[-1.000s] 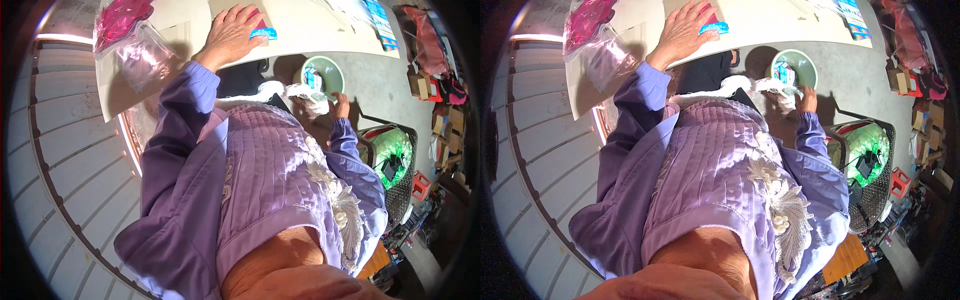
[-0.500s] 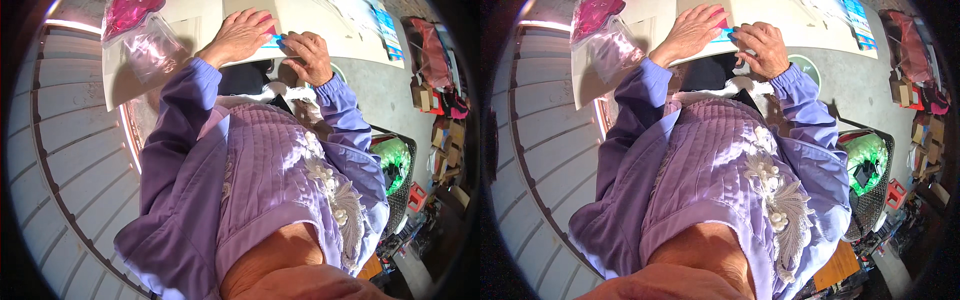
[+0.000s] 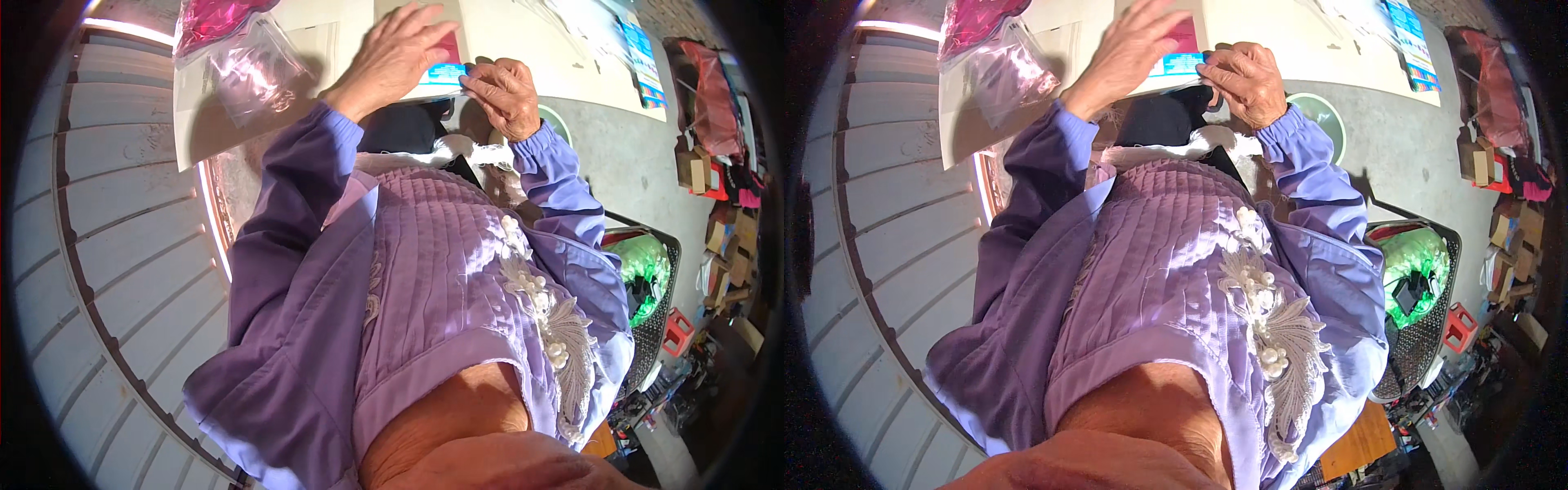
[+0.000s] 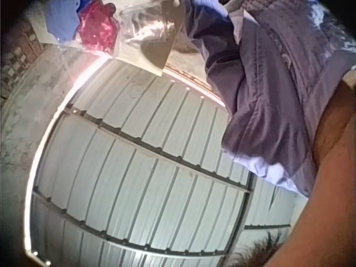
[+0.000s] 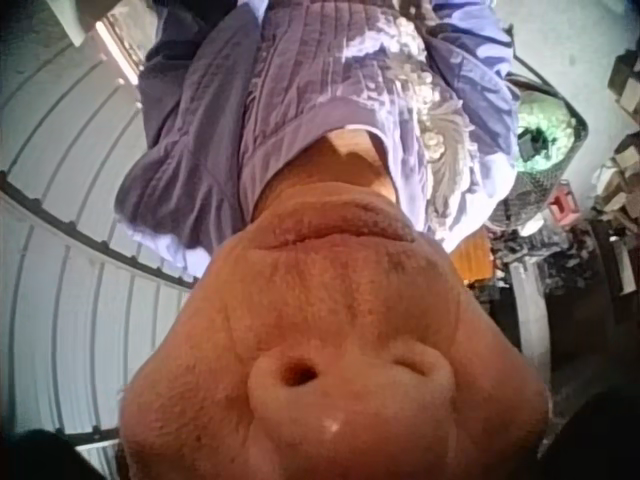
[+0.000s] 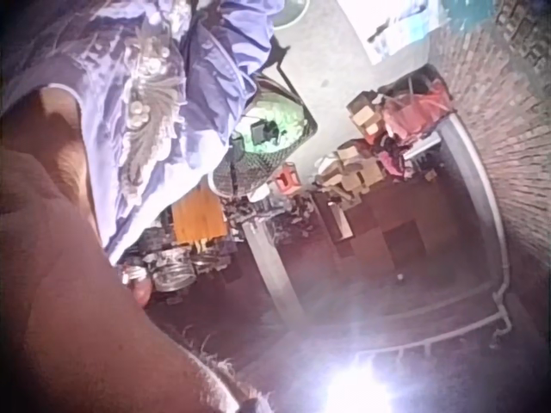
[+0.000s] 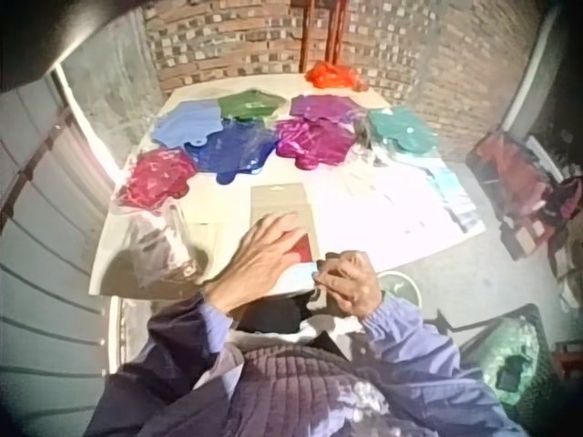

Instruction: Sorting various colored plastic sheets and organizing them into packaging bags.

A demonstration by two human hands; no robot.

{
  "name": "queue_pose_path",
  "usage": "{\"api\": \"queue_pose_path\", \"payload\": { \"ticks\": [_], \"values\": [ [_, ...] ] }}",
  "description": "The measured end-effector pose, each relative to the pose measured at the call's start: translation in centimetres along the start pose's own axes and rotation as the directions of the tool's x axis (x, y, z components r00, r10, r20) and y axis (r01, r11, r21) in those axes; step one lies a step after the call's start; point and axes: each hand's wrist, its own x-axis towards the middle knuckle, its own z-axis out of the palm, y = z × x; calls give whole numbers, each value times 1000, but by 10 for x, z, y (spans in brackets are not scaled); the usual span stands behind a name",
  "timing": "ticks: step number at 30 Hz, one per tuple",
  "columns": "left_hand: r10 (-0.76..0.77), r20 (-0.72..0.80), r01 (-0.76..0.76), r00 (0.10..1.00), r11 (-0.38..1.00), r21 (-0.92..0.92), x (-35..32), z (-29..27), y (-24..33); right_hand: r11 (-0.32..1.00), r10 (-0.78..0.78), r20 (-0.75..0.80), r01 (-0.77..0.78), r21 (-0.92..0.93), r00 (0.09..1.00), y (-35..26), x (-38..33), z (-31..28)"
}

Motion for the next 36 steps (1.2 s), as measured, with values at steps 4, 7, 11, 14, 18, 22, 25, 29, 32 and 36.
{"api": "queue_pose_path", "payload": {
  "ticks": [4,7,11,14,18,22,25,29,32,36],
  "values": [
    [-59,-49,56,997,997,-52,-15,-37,-1,997,65,-17,-64,43,998,-4,1,-5],
    [-8,-4,7,1000,976,-216,-41,-48,-1,993,91,-31,-89,71,995,-6,4,-4],
    [-85,-13,80,996,972,-220,-52,-37,-5,989,108,-28,-104,105,994,-6,5,-3],
    [-147,-11,141,989,963,-231,-56,-31,-8,982,132,-14,-129,140,991,-6,7,-3],
    [-242,8,233,970,926,-297,-55,-29,-8,948,215,24,-214,235,976,-5,9,-5],
    [-366,25,360,930,896,-261,-51,-27,0,887,335,81,-343,309,939,-3,13,-6],
    [-411,26,408,911,895,-182,-46,-25,2,844,430,122,-446,297,895,-5,18,-6],
    [-404,28,405,914,912,-69,-39,-28,1,719,582,235,-628,298,778,-8,27,-6],
    [-391,31,392,920,919,-40,-34,-30,-1,748,609,251,-650,135,752,-10,34,-7],
    [-385,91,381,919,923,59,-28,-30,-8,710,667,256,-701,67,700,-9,36,-5]
  ]
}}
